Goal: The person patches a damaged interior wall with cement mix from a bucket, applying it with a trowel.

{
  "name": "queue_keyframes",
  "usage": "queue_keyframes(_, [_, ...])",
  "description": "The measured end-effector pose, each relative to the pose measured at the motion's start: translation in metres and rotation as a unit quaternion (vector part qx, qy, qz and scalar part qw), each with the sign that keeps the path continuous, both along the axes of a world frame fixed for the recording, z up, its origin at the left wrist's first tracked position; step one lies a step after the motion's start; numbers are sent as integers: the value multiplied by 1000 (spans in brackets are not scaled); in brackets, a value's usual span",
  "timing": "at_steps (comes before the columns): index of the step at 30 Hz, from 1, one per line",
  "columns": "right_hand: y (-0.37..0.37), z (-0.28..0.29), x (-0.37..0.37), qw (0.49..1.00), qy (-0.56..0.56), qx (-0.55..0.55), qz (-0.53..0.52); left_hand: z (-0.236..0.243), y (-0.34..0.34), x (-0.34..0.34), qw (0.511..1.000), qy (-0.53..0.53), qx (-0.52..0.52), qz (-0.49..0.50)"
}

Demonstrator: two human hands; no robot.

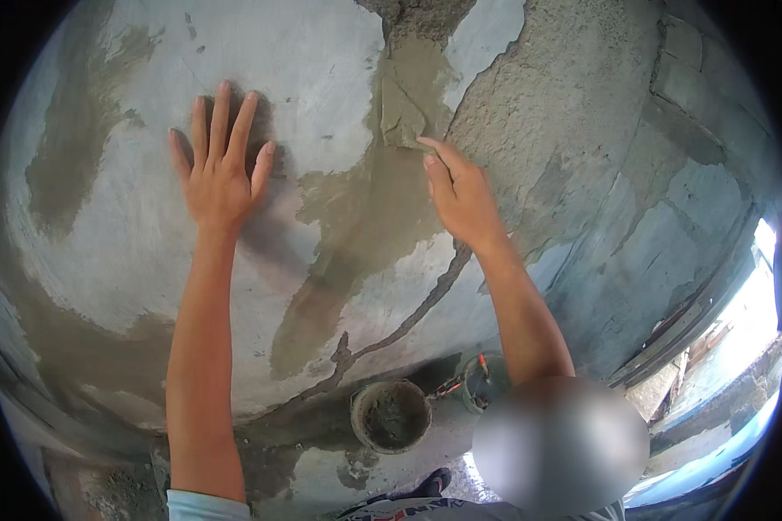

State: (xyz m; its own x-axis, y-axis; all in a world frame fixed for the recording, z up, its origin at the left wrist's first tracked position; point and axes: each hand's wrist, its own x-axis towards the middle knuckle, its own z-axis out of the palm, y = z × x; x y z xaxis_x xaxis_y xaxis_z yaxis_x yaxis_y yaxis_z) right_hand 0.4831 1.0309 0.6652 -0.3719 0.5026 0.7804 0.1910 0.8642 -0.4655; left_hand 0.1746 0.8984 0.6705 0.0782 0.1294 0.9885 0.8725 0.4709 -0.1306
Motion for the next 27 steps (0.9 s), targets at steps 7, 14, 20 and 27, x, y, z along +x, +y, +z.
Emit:
queue_keyframes(7, [-13, -19, -5, 997, -64, -27, -24, 0, -3, -4, 1000, -5, -11, -6])
queue_keyframes(14, [-19, -44, 14, 995, -92, -35, -23, 2, 2, -4, 1000, 8, 2, -18])
queue_keyframes(20, [-18, 14, 14, 994, 12, -108, 1, -1, 2, -10, 1000, 6, -3, -7])
queue_keyframes(27, [7, -12, -14, 999, 15, 48, -10, 2, -4, 0, 1000, 4, 4, -19])
